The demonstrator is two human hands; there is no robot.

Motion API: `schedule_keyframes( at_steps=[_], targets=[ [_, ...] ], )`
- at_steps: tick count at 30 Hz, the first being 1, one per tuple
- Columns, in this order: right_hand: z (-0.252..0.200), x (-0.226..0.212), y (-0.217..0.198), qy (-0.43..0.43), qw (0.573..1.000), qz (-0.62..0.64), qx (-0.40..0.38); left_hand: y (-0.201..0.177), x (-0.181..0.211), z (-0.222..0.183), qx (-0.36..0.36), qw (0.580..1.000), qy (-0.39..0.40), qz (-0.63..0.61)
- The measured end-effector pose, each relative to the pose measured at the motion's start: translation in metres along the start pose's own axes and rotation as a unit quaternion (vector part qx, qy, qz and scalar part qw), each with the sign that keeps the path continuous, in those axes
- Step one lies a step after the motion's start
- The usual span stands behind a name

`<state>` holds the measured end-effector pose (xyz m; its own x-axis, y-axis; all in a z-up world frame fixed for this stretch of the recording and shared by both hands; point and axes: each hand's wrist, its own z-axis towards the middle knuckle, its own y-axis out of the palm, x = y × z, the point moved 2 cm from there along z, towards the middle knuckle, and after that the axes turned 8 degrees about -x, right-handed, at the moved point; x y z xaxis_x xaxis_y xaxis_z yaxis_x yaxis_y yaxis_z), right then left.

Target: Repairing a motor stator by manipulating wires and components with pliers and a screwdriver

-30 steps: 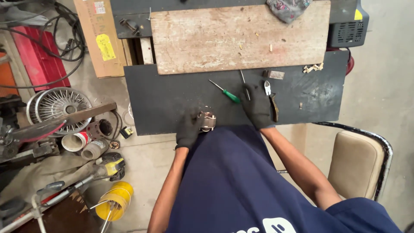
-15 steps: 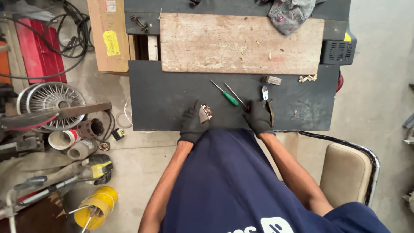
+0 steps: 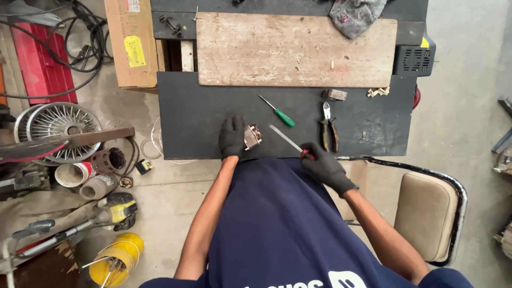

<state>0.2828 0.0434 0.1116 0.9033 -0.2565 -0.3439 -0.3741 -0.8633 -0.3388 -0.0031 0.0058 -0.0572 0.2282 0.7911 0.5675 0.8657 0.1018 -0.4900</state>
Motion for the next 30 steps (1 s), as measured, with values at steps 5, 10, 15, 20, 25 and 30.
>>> schedule_keyframes(
  at_steps=[5, 10, 15, 20, 25, 30],
  targets=[
    [-0.047, -0.066, 0.009, 0.029, 0.997, 0.032, -0.065, 0.026, -0.007, 0.029, 0.105, 0.991, 0.057, 0.065],
    [-0.048, -0.076, 0.015, 0.028, 0.995, 0.04, -0.086, 0.035, -0.015, 0.034, 0.161, 0.98, 0.074, 0.094],
    [-0.06, -0.089, 0.011, 0.045, 0.987, 0.134, -0.073, 0.024, 0.003, 0.02, 0.175, 0.971, 0.129, 0.104],
    [-0.009, -0.062, 0.039, 0.041, 0.981, 0.174, -0.074, 0.029, 0.002, 0.026, 0.194, 0.95, 0.159, 0.184],
    [-0.018, -0.083, 0.049, 0.004, 0.973, 0.229, -0.038, 0.03, 0.0, 0.03, 0.175, 0.937, 0.216, 0.21],
    [-0.021, -0.08, 0.087, 0.025, 0.955, 0.296, 0.03, 0.025, 0.001, 0.016, 0.196, 0.948, 0.172, 0.182]
  ],
)
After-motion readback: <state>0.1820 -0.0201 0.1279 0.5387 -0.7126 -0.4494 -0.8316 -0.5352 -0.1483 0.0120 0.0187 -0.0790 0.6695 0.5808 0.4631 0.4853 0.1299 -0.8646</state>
